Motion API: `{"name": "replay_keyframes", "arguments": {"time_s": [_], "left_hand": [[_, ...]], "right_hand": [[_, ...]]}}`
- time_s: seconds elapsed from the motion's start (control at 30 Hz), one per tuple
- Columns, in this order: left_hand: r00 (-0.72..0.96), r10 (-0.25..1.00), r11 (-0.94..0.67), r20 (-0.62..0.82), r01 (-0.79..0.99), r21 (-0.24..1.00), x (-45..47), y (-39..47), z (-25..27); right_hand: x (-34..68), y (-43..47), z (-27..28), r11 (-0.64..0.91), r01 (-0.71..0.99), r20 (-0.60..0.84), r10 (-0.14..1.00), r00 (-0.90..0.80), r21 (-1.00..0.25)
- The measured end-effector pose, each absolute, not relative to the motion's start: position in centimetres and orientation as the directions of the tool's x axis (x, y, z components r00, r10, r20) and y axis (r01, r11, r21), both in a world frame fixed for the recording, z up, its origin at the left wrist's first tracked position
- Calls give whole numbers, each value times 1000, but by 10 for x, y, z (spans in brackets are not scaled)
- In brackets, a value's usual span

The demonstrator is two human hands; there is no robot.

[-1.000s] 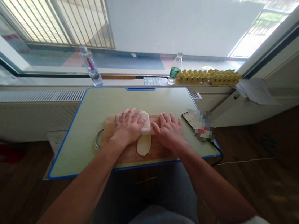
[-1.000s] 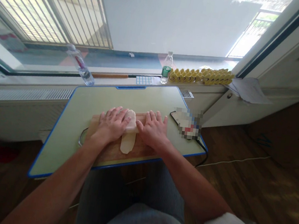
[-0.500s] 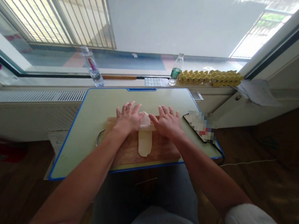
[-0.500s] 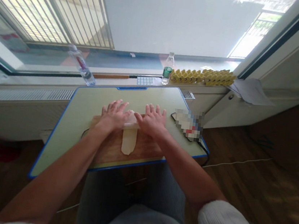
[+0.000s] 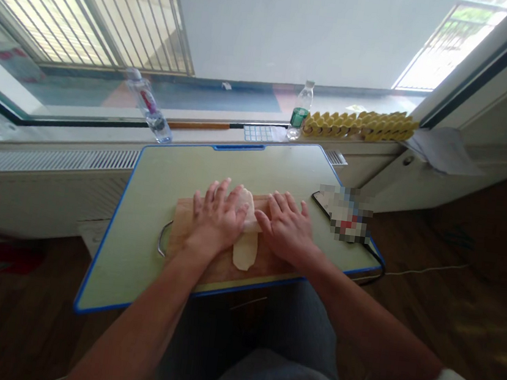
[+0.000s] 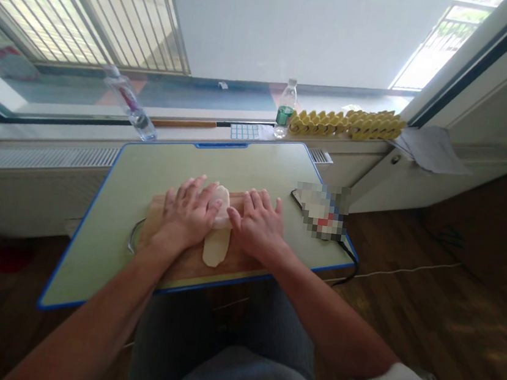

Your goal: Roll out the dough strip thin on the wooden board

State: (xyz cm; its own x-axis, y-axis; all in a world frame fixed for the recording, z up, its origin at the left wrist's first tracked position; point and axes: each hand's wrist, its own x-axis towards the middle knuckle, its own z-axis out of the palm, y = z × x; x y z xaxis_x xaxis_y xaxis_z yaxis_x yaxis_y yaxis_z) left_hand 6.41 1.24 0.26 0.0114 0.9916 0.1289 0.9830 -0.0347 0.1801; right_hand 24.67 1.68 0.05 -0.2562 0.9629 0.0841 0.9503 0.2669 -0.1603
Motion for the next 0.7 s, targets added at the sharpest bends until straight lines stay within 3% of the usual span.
{"name": "replay_keyframes", "arguments": {"time_s": [0.2,0.47,0.7], "left_hand": [[-6,1000,6,2,982,190,62,57,16],[84,988,-105,128,980,168,71,-50,-3],[7,1000,-9,10,976,219,67,30,12]], "right_hand": [[238,62,8,235,958,-16,970,-241,-163],[259,-39,-3,350,923,117,935,-334,-161],[240,40,4,258,953,48,966,-253,-159]]}}
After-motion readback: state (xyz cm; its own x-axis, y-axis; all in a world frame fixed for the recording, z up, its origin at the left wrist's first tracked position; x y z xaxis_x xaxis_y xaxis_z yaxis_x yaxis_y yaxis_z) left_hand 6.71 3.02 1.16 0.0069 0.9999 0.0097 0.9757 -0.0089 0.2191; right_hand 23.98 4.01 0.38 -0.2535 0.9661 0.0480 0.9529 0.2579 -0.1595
